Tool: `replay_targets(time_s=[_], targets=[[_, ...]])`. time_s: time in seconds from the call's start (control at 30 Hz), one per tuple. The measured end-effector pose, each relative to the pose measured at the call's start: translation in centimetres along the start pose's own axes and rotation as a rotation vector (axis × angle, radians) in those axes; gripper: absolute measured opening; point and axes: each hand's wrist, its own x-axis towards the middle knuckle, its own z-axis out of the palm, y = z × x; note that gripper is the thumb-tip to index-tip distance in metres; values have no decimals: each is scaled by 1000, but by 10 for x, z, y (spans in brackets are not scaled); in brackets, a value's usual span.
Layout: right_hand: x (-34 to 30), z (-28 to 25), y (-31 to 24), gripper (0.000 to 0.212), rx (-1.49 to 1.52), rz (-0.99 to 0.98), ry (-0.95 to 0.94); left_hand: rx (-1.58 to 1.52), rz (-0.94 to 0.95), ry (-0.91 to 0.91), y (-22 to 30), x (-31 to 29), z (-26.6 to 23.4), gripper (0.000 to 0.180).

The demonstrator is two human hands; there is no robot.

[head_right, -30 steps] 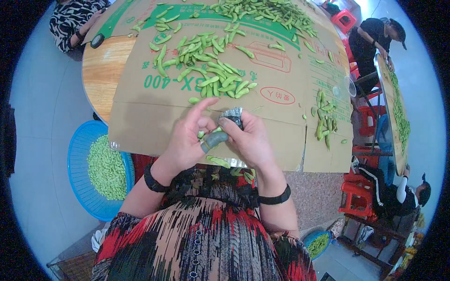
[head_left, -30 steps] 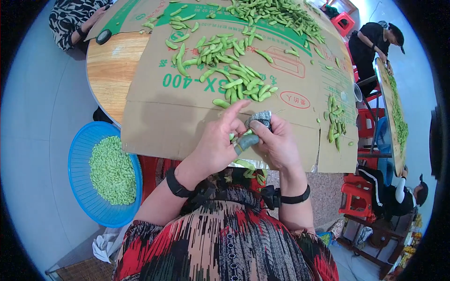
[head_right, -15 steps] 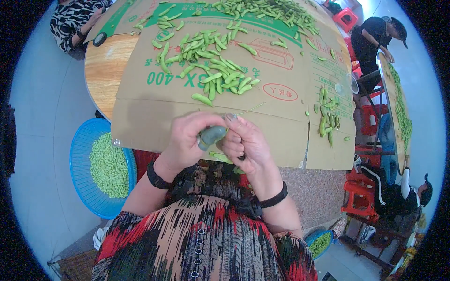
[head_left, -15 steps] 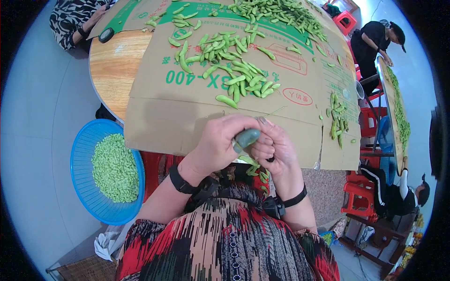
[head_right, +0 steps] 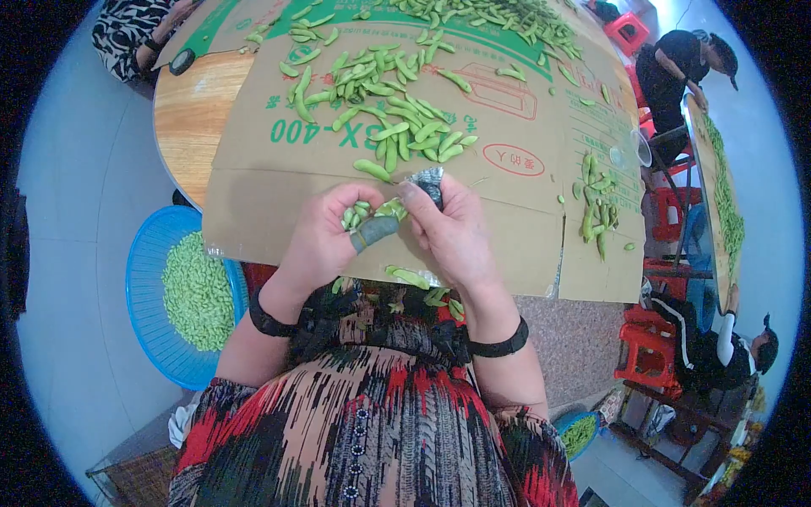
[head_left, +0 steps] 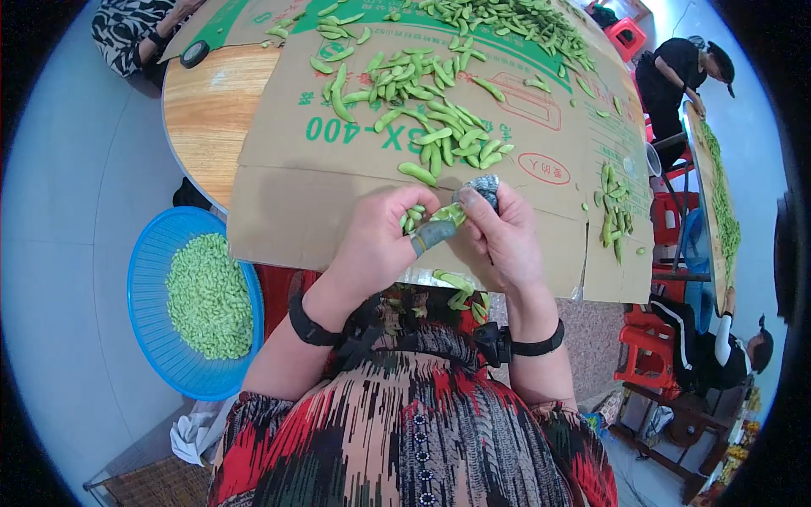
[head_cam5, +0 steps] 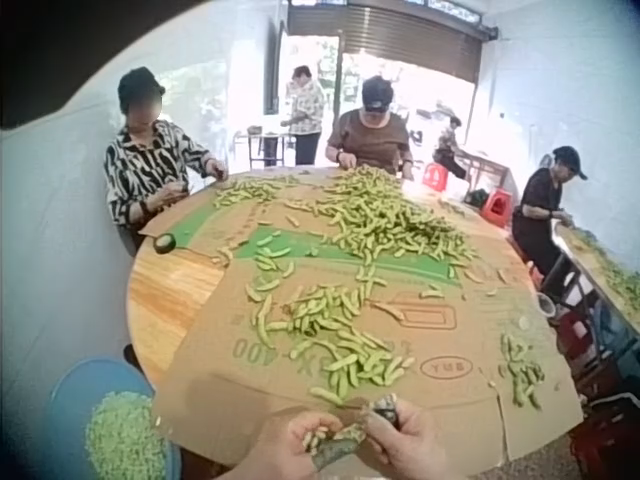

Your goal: Shelling edamame beans using thumb guards and placing the beans into a collection basket.

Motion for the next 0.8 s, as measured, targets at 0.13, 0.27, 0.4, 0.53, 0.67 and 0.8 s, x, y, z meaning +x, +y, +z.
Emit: replay_targets(time_s=[0.13,0.27,0.4,0.53,0.67,0.8], targets=[[7,6,-3,21,-228,9,-14,250,98,141,-5,-4,-3,14],[34,4,-3,29,-600,-158,1,377,269,243,-5,-9,-4,19],[38,11,4,22,-1279,-531,52,388,330,169,-6,-13,-9,22],[31,16,1,21,-1381,-385,6,289,274,-113,1,-14,-12,29],[26,-1,14,15,-1196,-551,83,323,294,193,6,-11,-2,32],[1,-2,-5,13,-136,171,-112,324,322,197,5,-8,4,32]])
